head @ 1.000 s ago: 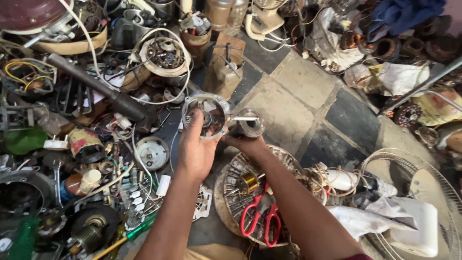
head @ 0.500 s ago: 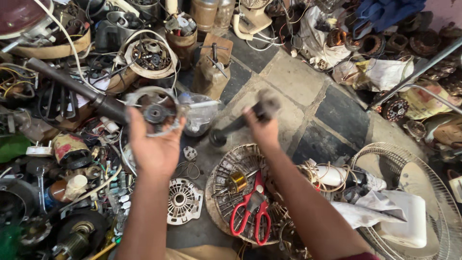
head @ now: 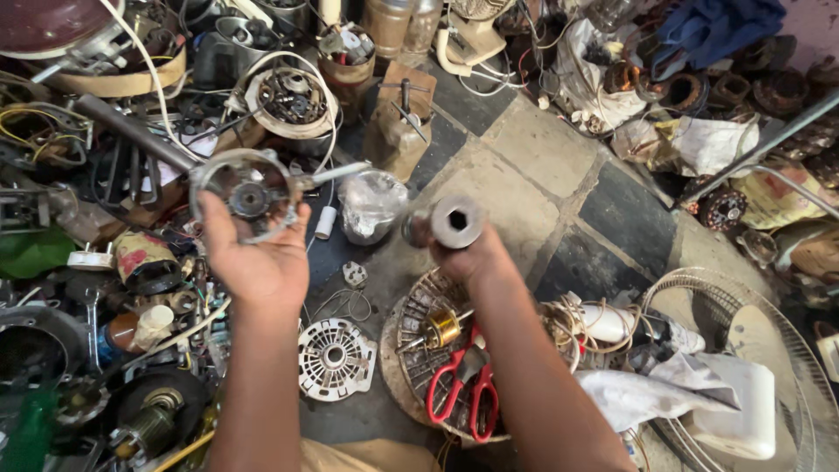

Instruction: The person disassembles a fan motor housing by removing screws and internal components, then wipes the parts with a cloth and reassembles them.

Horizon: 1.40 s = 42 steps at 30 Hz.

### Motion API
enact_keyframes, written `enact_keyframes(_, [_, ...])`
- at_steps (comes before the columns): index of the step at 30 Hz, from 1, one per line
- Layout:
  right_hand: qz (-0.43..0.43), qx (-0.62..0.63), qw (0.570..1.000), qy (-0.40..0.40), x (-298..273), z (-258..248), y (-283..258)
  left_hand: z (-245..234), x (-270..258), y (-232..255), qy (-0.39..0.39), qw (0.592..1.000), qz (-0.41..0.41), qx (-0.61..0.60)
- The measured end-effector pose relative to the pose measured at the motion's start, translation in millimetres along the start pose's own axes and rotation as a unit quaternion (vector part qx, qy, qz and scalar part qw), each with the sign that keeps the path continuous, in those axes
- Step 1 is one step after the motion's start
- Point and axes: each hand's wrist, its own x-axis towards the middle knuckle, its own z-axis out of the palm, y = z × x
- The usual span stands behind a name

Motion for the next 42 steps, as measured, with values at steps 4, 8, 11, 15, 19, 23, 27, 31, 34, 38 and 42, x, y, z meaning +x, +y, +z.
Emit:
enact_keyframes(4, [0.041, 0.001, 0.999, 0.032, 28.2, -14.3, 32.4, 11.7, -3.3, -15.9, 0.104, 0.994, -0.045, -0.007])
enact_keyframes(8, [0.046, -0.003, 0.999, -0.011, 42.5, -11.3, 47.1, 17.1, -12.1, -43.3, 0.036, 0.991, -0.120, -0.040])
enact_keyframes(11, [0.077, -0.003, 0.997, 0.000, 34.3, -8.0, 48.7, 13.0, -22.8, -67.3, -0.017, 0.985, -0.166, -0.034])
enact_keyframes(15, [0.106, -0.053, 0.990, -0.071, 12.3, 2.4, 55.9, 3.0, -28.1, -88.8, -0.027, 0.980, -0.199, 0.008])
enact_keyframes(19, [0.095, -0.059, 0.991, -0.075, 6.7, 8.3, 65.7, 2.7, -27.8, -89.4, -0.027, 0.980, -0.189, 0.057])
enact_keyframes(23, [0.121, -0.123, 0.984, -0.041, 5.4, -3.6, 60.4, 7.0, -24.9, -84.6, 0.007, 0.981, -0.164, 0.104])
enact_keyframes(27, [0.038, -0.147, 0.987, 0.058, -17.8, -6.1, 42.4, -1.6, -18.1, -90.8, 0.123, 0.958, -0.192, 0.174])
enact_keyframes(31, [-0.146, -0.225, 0.949, 0.164, -62.5, 11.8, 22.8, -7.5, -13.9, -87.2, 0.105, 0.954, -0.203, 0.192])
enact_keyframes(34, [-0.232, -0.334, 0.908, 0.099, -82.9, 22.6, 14.6, -8.1, -13.6, -82.2, 0.089, 0.956, -0.212, 0.185])
enact_keyframes(38, [-0.277, -0.437, 0.852, 0.085, -107.4, 24.7, -6.4, -9.0, -12.6, -76.2, 0.034, 0.966, -0.201, 0.159])
enact_keyframes(42, [-0.412, -0.525, 0.735, 0.120, -162.5, -4.4, -23.2, -13.6, -3.9, -69.7, 0.041, 0.963, -0.214, 0.157])
